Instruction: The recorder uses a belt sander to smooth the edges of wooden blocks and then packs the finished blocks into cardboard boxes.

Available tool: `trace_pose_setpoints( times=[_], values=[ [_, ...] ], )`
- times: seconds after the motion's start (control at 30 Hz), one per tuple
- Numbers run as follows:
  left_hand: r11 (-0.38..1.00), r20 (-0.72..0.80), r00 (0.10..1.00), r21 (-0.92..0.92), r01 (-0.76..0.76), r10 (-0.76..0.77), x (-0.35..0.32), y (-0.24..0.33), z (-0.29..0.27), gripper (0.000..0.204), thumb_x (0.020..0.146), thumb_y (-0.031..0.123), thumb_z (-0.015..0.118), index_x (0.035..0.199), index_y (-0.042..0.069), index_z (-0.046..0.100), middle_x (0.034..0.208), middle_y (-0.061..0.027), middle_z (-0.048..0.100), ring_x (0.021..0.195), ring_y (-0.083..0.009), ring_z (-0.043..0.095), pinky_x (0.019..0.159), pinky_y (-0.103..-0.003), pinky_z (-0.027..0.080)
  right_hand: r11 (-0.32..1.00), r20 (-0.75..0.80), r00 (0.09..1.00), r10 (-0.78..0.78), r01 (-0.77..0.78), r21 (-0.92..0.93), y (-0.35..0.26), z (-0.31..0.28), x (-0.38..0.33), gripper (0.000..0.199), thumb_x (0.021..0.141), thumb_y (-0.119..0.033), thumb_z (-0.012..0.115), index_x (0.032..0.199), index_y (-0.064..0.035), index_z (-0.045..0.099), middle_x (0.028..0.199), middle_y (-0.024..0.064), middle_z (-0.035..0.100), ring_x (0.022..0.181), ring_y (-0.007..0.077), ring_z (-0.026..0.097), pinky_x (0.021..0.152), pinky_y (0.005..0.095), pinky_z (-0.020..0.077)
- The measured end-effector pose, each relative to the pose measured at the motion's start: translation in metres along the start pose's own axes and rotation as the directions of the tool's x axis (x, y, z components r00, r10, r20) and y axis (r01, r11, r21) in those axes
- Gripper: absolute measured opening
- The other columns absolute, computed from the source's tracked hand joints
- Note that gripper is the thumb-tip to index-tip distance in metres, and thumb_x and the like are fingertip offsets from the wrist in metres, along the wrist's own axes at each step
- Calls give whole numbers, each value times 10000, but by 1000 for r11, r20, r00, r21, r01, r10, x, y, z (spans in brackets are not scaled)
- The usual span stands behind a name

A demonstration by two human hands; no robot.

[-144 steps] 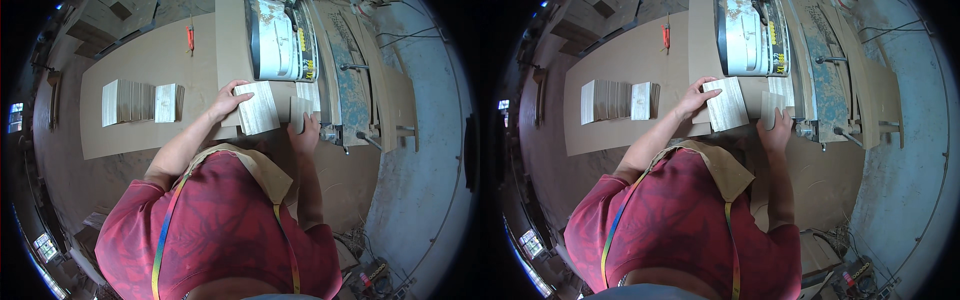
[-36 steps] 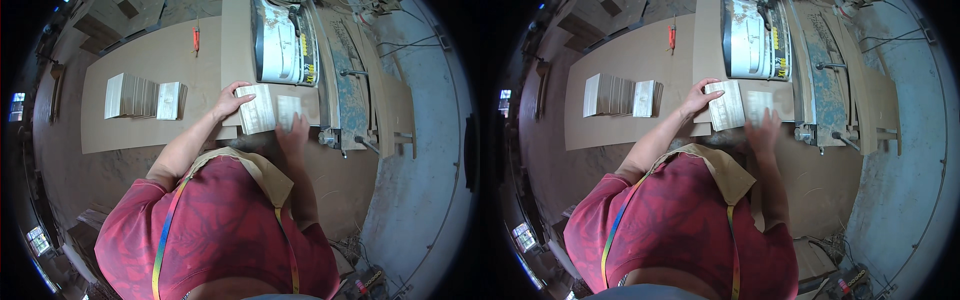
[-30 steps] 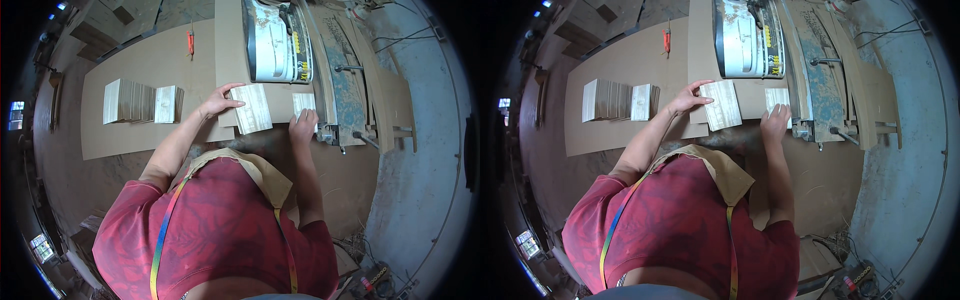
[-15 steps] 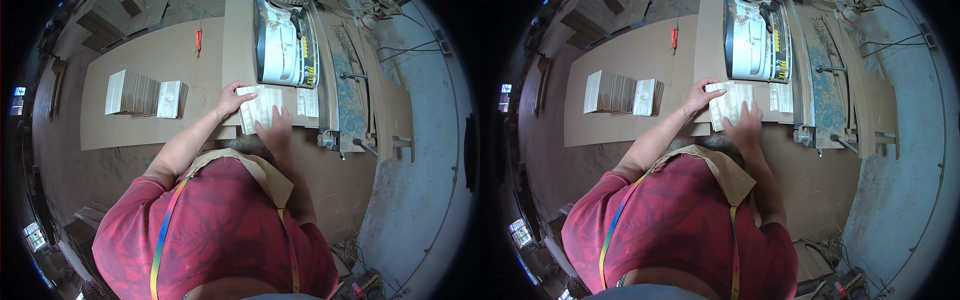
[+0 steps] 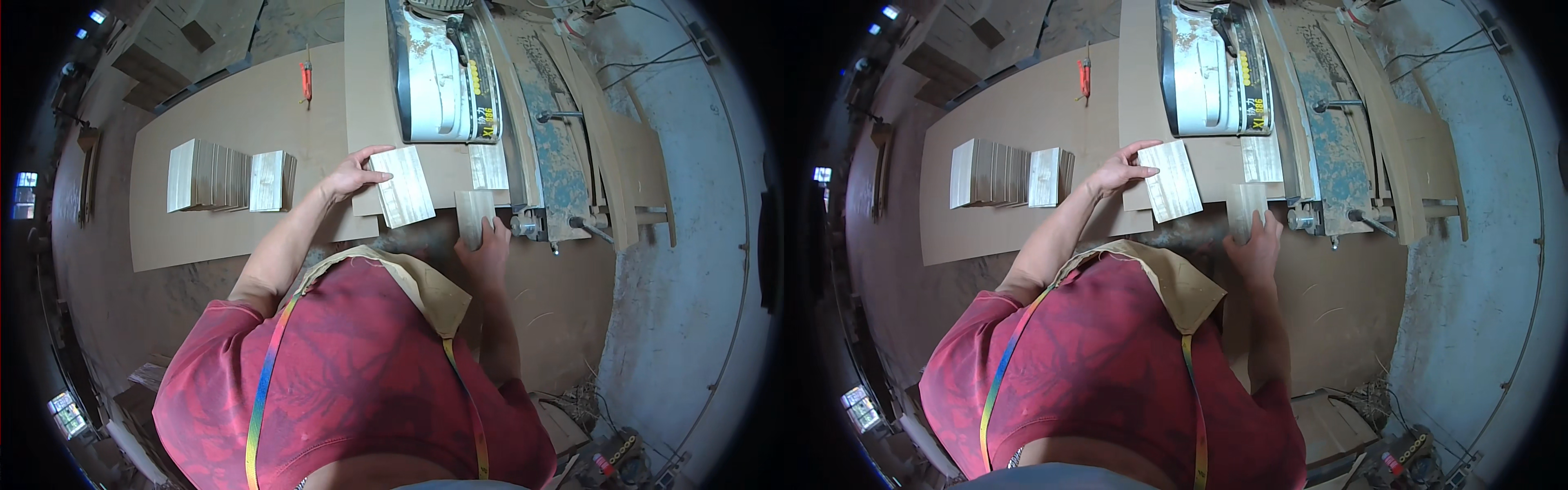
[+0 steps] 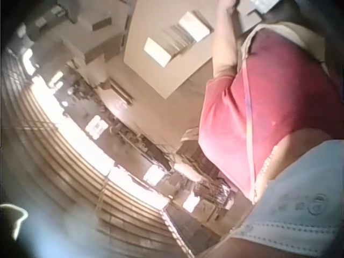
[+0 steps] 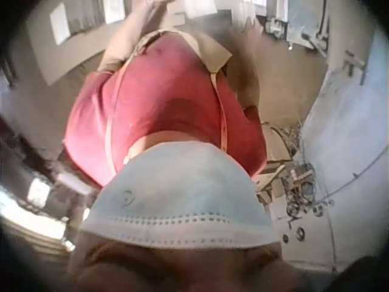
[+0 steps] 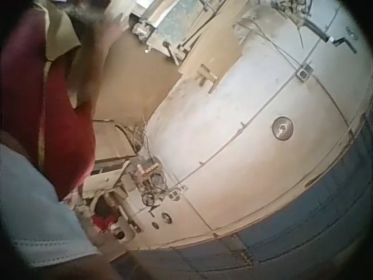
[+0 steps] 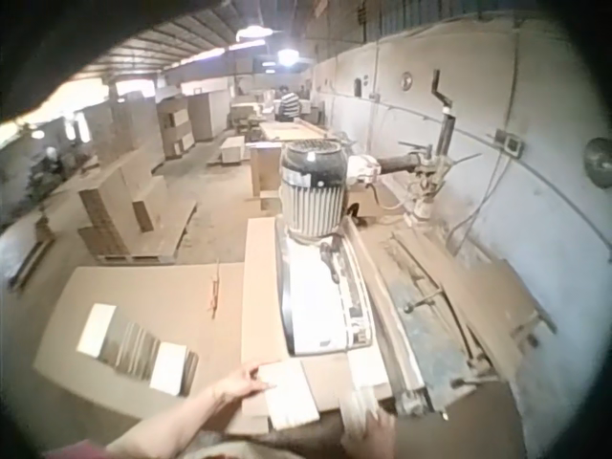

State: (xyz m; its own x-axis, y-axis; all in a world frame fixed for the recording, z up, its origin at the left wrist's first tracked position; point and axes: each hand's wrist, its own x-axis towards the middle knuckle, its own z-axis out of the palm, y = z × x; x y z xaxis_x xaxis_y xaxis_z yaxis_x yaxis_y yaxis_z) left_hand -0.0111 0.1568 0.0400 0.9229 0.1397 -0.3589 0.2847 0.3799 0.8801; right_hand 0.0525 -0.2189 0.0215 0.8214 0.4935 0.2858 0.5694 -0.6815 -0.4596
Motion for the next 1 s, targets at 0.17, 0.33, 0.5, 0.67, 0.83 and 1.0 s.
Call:
trace_pose_setpoints(
  times=[0.17,0.33,0.5,0.67,0.83,1.0],
  values=[
    [998,-16,1000,60,-6,7,11,-7,-6,557,967,-30,800,1494,62,646,1319,-95,735,1156,-193,719,1057,-306,590,999,-22,1000,14,-15,-39,21,26,26,686,754,-230,871,1351,44,675,1385,289,625,1149,486,622,981,530,563],
    [995,-110,993,97,-38,49,16,-14,0,518,960,23,834,1452,46,672,1241,-115,762,1074,-196,742,978,-295,609,994,-80,996,29,-37,-102,21,34,46,666,754,-251,834,1316,66,669,1383,286,612,1128,477,597,937,538,570],
    [990,-219,974,139,-23,53,16,-14,15,484,971,80,851,1417,10,677,1213,-136,764,1046,-204,750,944,-305,625,981,-124,992,-33,9,-194,27,48,69,657,795,-259,809,1340,74,653,1381,282,616,1148,464,607,1012,532,544],
    [989,-304,953,147,29,17,14,-16,26,504,977,125,860,1418,-23,664,1211,-155,760,1012,-202,751,898,-317,637,952,-209,976,-57,-10,-305,26,73,75,602,877,-216,768,1385,75,628,1410,276,614,1248,464,600,1115,535,498],
    [990,-301,952,144,-7,51,14,-26,22,535,984,149,860,1436,-40,645,1222,-163,757,1003,-201,753,877,-316,639,965,-252,964,-89,22,-260,37,83,68,547,943,-160,731,1424,69,604,1436,262,613,1358,462,564,1178,539,463],
    [982,-341,940,180,55,10,9,-31,20,555,990,154,855,1467,-23,633,1237,-161,756,1010,-206,754,882,-313,637,975,-282,955,-95,32,-218,41,92,76,462,976,-110,718,1393,66,625,1410,245,630,1297,472,595,1167,523,471]
  ],
)
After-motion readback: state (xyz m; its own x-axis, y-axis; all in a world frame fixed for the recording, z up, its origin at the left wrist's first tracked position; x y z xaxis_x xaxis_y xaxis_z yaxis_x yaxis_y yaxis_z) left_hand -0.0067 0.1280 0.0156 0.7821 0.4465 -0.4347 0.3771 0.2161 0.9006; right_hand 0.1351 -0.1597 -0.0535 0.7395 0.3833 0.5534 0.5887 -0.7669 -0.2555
